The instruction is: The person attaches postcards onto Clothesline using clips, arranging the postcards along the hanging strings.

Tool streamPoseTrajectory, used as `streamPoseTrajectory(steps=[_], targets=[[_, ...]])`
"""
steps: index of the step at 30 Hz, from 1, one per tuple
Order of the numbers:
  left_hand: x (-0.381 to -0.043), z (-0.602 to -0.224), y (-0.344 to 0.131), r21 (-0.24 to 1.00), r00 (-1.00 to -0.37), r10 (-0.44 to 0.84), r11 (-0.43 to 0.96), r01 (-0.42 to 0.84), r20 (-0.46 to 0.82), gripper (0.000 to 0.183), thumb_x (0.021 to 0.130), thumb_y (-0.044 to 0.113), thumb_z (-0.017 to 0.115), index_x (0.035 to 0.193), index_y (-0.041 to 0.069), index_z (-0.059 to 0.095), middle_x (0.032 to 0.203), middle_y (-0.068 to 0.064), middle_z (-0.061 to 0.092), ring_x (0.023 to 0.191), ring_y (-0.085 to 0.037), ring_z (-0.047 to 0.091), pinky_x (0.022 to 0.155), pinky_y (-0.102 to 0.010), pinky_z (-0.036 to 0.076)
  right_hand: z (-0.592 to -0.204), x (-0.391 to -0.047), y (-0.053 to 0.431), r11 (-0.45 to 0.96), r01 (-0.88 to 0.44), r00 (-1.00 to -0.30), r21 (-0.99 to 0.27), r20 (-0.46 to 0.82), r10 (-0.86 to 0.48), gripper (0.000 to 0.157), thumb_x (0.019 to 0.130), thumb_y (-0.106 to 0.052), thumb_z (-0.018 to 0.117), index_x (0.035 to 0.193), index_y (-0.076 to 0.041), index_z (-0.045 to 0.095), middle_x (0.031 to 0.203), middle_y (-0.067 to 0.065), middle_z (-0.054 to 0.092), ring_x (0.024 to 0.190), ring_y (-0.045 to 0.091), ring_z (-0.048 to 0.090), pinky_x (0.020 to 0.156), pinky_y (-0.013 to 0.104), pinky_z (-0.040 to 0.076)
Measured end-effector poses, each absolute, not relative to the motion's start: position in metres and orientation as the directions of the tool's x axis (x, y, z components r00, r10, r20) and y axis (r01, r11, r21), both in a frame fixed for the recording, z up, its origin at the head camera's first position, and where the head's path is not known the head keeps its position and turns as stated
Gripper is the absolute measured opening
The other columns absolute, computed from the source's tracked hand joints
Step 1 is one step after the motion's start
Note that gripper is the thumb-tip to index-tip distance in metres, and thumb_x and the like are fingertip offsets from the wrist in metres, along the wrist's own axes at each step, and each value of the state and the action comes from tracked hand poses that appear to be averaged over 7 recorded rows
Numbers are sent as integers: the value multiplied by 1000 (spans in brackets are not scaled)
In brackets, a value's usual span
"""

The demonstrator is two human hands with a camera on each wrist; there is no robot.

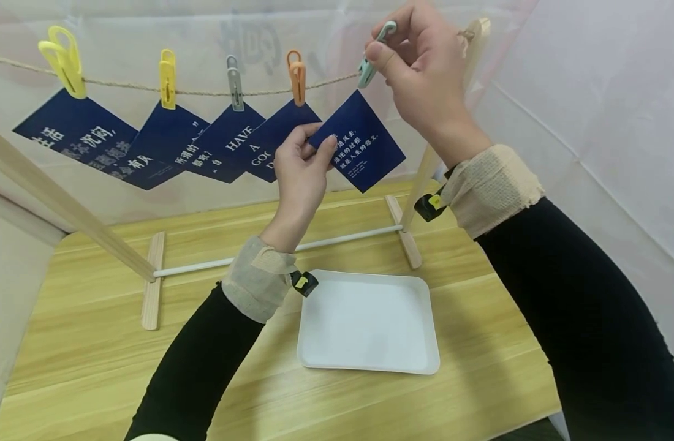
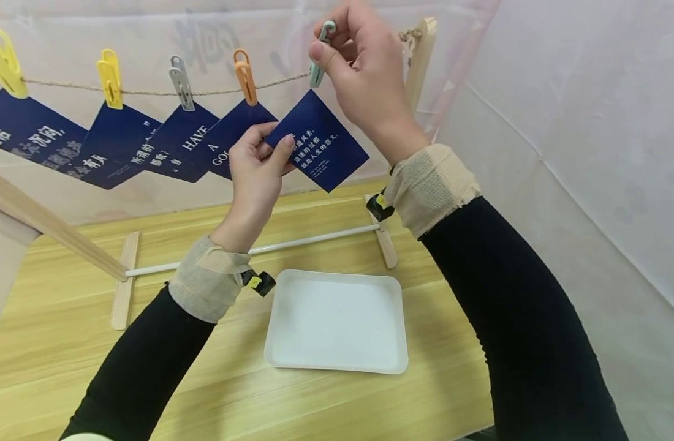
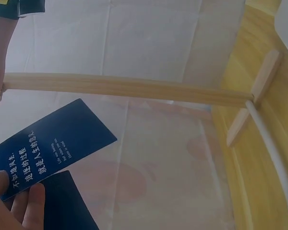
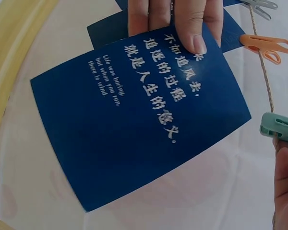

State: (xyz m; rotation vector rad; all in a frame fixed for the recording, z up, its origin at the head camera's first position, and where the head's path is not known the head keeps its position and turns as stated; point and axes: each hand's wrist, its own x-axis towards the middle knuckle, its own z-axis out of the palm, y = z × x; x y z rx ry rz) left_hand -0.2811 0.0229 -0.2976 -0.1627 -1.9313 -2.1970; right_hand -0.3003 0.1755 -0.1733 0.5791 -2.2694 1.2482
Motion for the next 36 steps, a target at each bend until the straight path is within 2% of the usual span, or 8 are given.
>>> streamPoseTrajectory(steps=[5,9,18,25,29,36], targets=[[-283,-299,23,963,-966,-104,-102,249,238,25,97,13,66,121,4,64,98,-15,73,86,-18,73,81,-31,60,-176,-302,175,595,-536,-809,-599,565,-160,19,101,-19,60,112,-4,62,101,-8,64,86,10,66,82,19,52],[-282,-299,23,961,-965,-101,-110,253,243,25,97,12,66,121,4,63,99,-14,73,84,-19,72,82,-32,60,-181,-307,177,610,-554,-795,-567,577,-186,21,101,-19,60,112,-1,62,101,-5,65,88,7,65,86,19,52],[-284,-300,22,961,-963,-106,-98,257,246,26,97,12,65,122,3,61,104,-14,73,89,-17,72,83,-34,60,-188,-313,180,621,-562,-792,-547,573,-211,26,100,-25,63,117,-5,64,100,-3,68,82,5,62,75,19,49],[-285,-300,21,956,-960,-104,-114,271,260,25,97,11,65,121,4,60,100,-14,73,88,-18,72,82,-32,60,-190,-312,179,616,-568,-793,-546,564,-231,34,99,-27,63,126,-6,62,106,1,71,93,5,64,83,19,50],[-285,-302,21,948,-957,-108,-142,283,269,26,97,10,65,121,6,57,94,-14,71,88,-18,71,82,-31,59,-191,-311,179,634,-564,-794,-529,558,-240,38,100,-29,62,131,-9,60,106,2,72,91,5,64,82,18,50],[-285,-305,20,941,-959,-99,-189,280,266,24,98,9,62,120,3,53,92,-11,67,87,-22,69,84,-33,59,-192,-310,180,647,-532,-812,-546,546,-207,56,99,-31,64,149,-18,44,122,0,71,99,6,69,80,18,54]])
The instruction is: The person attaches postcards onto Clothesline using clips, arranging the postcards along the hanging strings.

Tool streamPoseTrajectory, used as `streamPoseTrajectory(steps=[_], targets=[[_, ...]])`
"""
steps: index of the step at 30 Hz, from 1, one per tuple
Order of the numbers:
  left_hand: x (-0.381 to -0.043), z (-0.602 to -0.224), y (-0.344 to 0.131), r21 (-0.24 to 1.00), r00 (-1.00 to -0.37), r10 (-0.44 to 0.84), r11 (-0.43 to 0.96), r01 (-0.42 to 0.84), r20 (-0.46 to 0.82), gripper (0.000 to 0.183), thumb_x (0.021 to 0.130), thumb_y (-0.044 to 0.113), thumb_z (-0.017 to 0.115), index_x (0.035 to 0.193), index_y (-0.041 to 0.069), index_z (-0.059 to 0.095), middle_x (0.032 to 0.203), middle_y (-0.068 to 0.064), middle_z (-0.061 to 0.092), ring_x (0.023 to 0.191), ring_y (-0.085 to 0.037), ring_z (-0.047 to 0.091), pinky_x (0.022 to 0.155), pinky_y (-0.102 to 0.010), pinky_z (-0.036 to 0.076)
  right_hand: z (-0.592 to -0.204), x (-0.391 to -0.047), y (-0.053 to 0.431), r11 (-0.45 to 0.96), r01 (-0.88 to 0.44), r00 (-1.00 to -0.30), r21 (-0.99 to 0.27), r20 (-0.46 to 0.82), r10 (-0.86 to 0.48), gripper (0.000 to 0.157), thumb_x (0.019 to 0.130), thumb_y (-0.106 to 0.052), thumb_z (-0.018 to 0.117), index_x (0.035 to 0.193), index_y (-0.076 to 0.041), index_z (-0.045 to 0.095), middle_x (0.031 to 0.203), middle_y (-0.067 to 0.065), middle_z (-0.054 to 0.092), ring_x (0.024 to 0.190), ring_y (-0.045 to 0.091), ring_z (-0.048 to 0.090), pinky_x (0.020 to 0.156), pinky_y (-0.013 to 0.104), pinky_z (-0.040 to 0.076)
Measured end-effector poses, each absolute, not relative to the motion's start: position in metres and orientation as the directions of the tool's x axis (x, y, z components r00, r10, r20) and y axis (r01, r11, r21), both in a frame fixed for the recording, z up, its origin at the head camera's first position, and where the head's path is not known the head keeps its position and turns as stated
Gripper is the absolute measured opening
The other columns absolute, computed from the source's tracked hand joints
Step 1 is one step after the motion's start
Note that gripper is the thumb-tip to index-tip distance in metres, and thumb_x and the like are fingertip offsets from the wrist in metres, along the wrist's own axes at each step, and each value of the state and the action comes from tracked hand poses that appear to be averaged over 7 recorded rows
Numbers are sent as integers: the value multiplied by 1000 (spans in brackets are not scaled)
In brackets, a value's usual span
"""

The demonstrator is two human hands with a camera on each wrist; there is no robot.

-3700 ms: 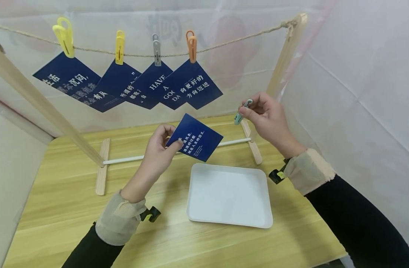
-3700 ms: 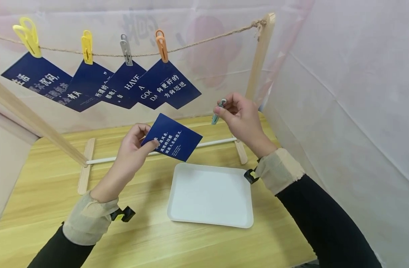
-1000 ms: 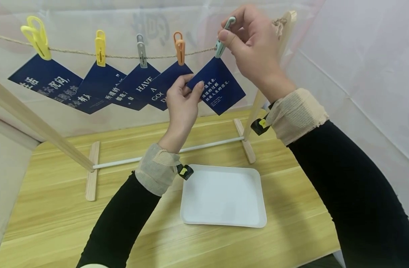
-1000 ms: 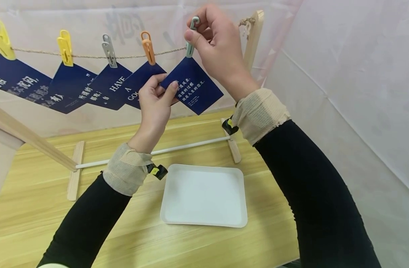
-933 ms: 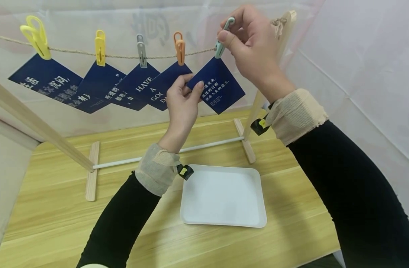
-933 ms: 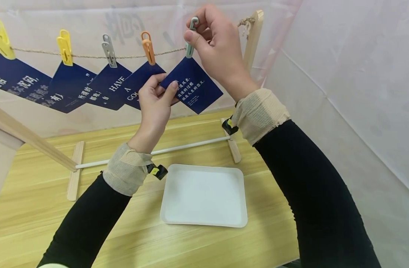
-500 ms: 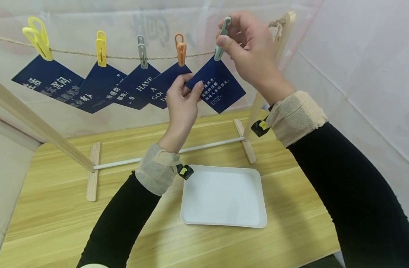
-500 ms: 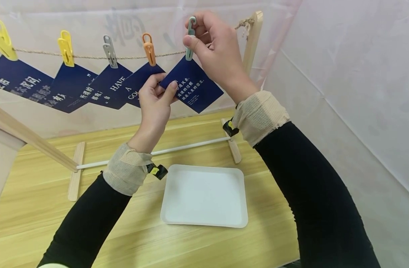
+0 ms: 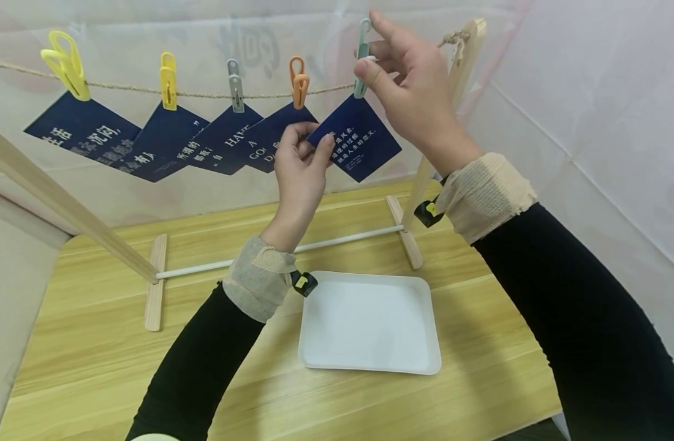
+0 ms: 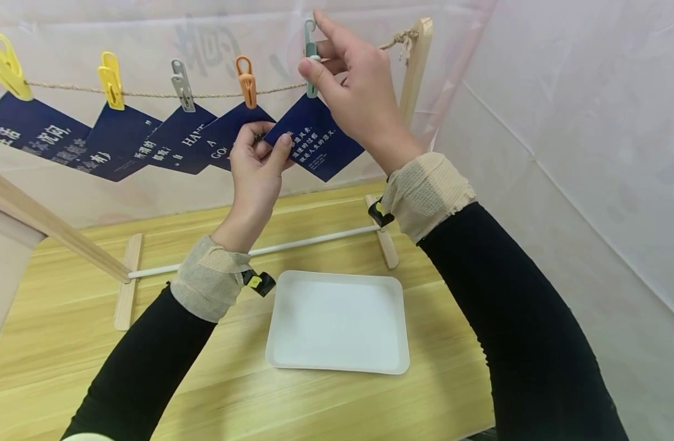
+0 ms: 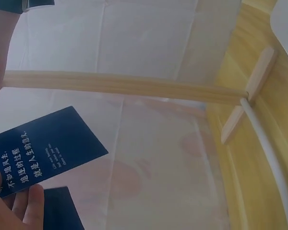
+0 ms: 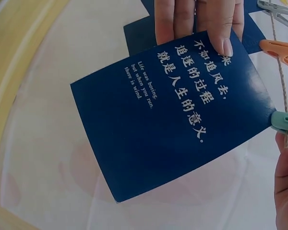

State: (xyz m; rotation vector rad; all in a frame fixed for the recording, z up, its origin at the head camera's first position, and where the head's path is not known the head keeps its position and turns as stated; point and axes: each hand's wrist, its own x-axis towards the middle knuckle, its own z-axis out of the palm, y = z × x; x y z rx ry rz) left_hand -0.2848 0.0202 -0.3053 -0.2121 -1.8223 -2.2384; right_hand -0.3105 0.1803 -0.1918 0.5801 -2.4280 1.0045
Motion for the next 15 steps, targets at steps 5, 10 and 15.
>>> streamPoseTrajectory(steps=[5,10,15], targets=[[-284,-309,19,941,-963,-86,-206,269,257,25,99,10,61,120,-1,53,87,-10,64,86,-26,69,83,-33,60,-193,-310,179,640,-552,-796,-535,567,-213,62,98,-30,66,152,-17,39,134,-5,64,105,3,68,81,20,56],[-283,-313,18,942,-967,-65,-217,256,247,29,100,11,60,123,-1,49,93,-16,65,86,-22,70,86,-34,60,-195,-309,177,637,-556,-793,-534,571,-214,60,98,-32,65,151,-17,42,142,-10,58,111,-1,64,81,18,54],[-280,-318,17,953,-974,-45,-199,227,223,25,100,13,60,118,6,44,105,-15,66,89,-20,71,86,-33,59,-199,-304,176,623,-582,-766,-523,611,-203,54,98,-28,63,147,-12,47,144,-5,56,117,1,62,78,16,52]])
